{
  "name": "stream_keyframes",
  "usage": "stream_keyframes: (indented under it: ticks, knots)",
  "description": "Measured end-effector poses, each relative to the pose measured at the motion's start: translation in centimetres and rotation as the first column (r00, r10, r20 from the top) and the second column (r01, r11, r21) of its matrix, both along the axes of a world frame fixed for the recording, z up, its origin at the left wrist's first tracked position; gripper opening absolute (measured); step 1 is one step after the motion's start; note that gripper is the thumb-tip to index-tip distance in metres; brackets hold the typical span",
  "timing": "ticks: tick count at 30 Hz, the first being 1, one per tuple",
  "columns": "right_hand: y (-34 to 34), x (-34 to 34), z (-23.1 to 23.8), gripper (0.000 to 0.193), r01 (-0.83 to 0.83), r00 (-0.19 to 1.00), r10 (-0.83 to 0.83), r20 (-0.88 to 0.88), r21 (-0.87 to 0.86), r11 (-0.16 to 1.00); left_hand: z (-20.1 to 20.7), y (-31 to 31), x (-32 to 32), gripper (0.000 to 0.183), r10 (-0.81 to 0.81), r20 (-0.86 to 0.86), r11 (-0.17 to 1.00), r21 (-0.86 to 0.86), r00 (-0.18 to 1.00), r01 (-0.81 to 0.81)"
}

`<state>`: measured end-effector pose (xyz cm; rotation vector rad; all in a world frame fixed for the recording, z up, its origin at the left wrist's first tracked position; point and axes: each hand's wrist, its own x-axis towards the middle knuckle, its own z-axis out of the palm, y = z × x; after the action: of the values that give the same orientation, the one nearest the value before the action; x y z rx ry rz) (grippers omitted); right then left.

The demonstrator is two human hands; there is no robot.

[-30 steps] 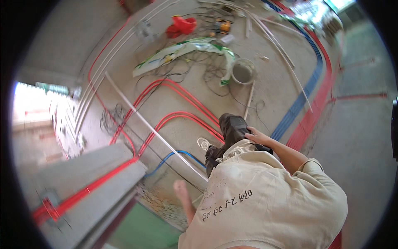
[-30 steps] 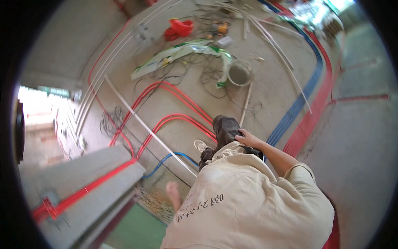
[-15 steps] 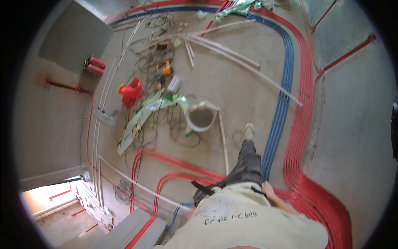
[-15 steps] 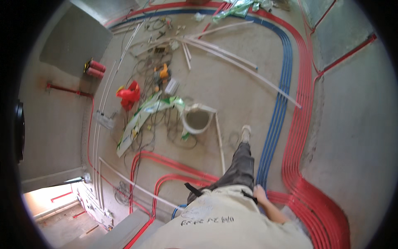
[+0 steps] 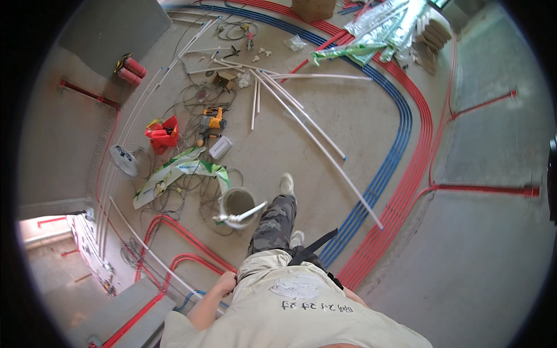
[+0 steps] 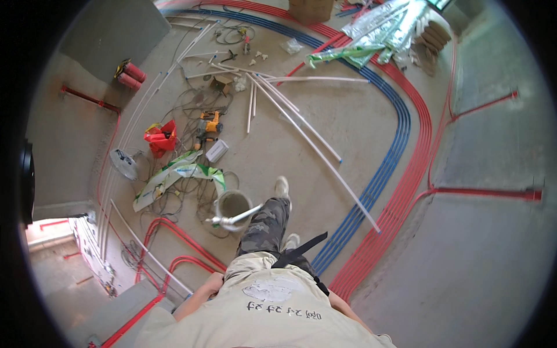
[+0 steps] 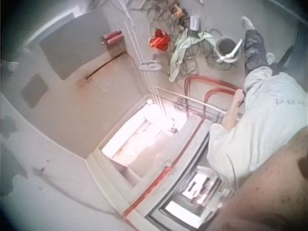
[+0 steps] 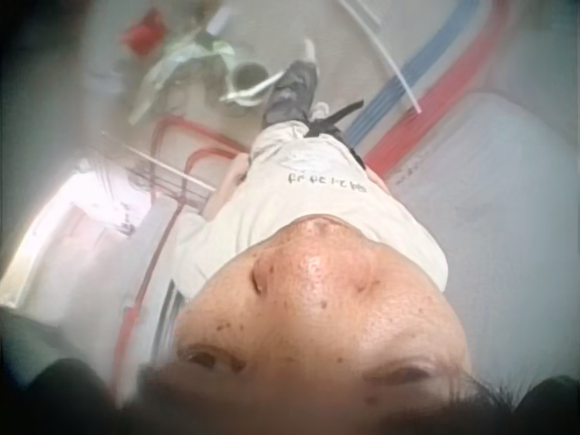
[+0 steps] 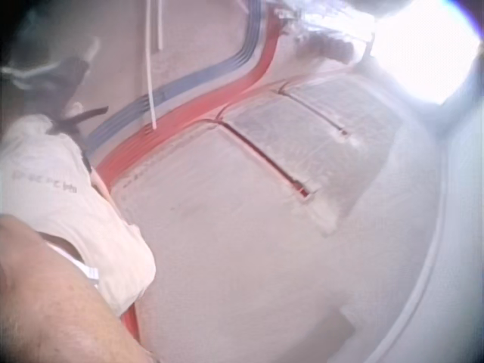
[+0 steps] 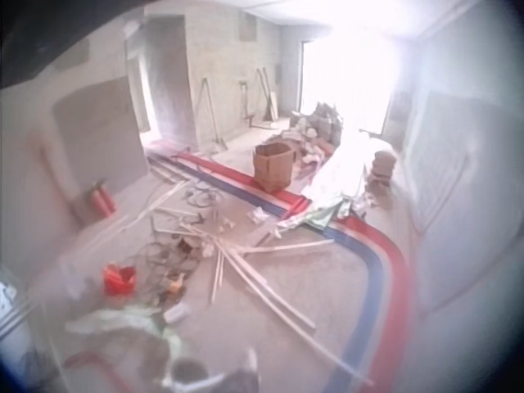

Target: The person sits on the floor and assembles white plastic pipes with fittings. They use a pipe fusion tool to heat and join the pipe ends to various connectors, then attach additional fittings by hand.

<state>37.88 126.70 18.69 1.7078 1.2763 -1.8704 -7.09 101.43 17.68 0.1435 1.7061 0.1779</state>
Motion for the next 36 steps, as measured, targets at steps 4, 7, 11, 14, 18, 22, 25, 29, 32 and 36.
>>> stream_keyframes:
  ticks: [4,7,11,14,18,22,25,29,32,36]
  knots:
    - [17.1,-3.9,-1.1,0.012,-0.047,0.998,0.043,0.055,0.072,0.996,-3.8,15.8,-2.7,0.027,-0.187,-0.155,0.902,0.363,0.970,0.232]
    - [29.0,-7.5,0.1,0.012,-0.057,0.995,0.049,0.082,0.103,0.993,-3.6,27.1,-4.9,0.031,-0.002,-0.043,0.870,0.493,0.999,0.023]
    - [43.6,-12.4,1.5,0.012,-0.070,0.995,0.060,0.080,0.128,0.989,-0.5,39.2,-7.8,0.036,0.360,0.123,0.885,0.267,0.925,-0.381]
    - [53.9,-15.9,0.7,0.012,-0.095,0.994,0.087,0.067,0.129,0.987,0.3,46.9,-10.5,0.045,0.306,0.126,0.909,0.258,0.944,-0.329]
    - [68.7,-20.3,-2.7,0.012,-0.176,0.984,0.172,0.042,0.106,0.979,-2.7,57.7,-13.1,0.054,0.413,0.034,0.897,0.156,0.910,-0.413]
    - [85.7,-25.7,-6.8,0.011,-0.344,0.939,0.344,0.016,0.099,0.934,-3.4,69.6,-14.2,0.058,0.502,0.093,0.863,0.013,0.860,-0.505]
    - [97.8,-30.6,-7.2,0.011,-0.465,0.885,0.465,0.021,0.090,0.881,2.0,78.5,-15.7,0.055,0.992,0.117,0.064,-0.147,0.046,-0.987]
    - [111.7,-38.8,-5.7,0.011,-0.596,0.802,0.596,0.036,0.105,0.796,9.8,89.5,-20.1,0.033,0.540,0.225,0.829,0.024,0.811,-0.559]
    - [120.7,-46.7,-4.5,0.011,-0.687,0.725,0.686,0.052,0.123,0.717,10.9,95.3,-24.1,0.026,0.713,0.399,0.639,-0.033,0.576,-0.768]
    - [131.3,-60.2,-4.2,0.011,-0.812,0.582,0.809,0.086,0.123,0.571,3.6,101.3,-31.0,0.032,0.573,0.520,0.653,0.177,0.633,-0.736]
